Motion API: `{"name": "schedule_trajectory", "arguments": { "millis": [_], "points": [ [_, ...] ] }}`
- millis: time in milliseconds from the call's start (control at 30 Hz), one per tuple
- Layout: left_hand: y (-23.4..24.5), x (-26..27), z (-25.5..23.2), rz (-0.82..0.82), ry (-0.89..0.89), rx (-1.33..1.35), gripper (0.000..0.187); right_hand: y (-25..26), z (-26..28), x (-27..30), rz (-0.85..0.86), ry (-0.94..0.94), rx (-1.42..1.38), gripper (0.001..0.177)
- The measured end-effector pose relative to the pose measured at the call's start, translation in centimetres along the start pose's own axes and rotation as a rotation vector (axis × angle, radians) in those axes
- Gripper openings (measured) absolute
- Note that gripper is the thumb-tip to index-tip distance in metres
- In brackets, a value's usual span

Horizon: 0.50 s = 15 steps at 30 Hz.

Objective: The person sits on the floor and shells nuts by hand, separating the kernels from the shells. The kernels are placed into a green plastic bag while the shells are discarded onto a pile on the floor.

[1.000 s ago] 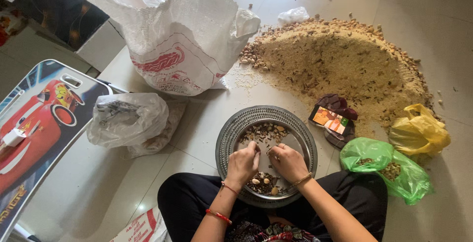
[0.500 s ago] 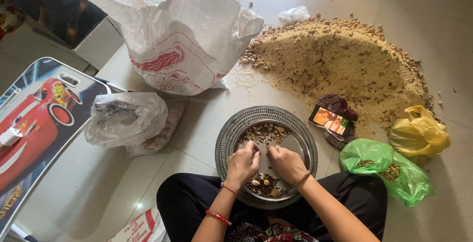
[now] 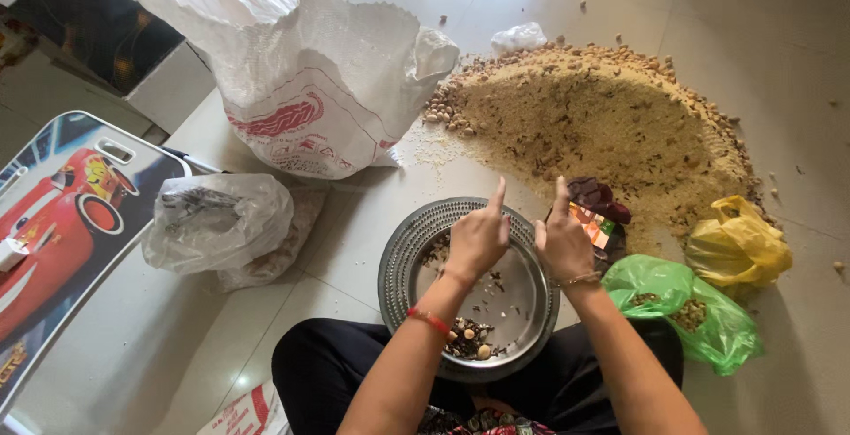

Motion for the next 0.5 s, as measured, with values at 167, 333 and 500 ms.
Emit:
{"name": "schedule_trajectory", "arguments": {
  "millis": [167,333,500],
  "points": [
    [-2.3,-0.3,1.3,0.161,0.086,-0.124,0.067,-3.4,2.7,4.5,0.311,0.296,-0.079,0.015],
    [0.1,4.9,5.2,0.041,0.1,-0.048,0.025,-5.7,1.4,10.0,0.455,0.26,-0.038,0.011],
    [0.4,9.1,8.0,0.178,0.245,-0.024,0.02,-6.3,0.7,10.5,0.457,0.265,0.05,0.013]
  ]
}}
Point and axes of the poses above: each hand's wrist, its own x-axis away from the middle knuckle, its own y-axis out of the back of the hand, z = x × y, the point moved 10 cm from there along -x, towards the middle knuckle, and after that the axes turned 9 degrees about -x, right-handed, at the moved point
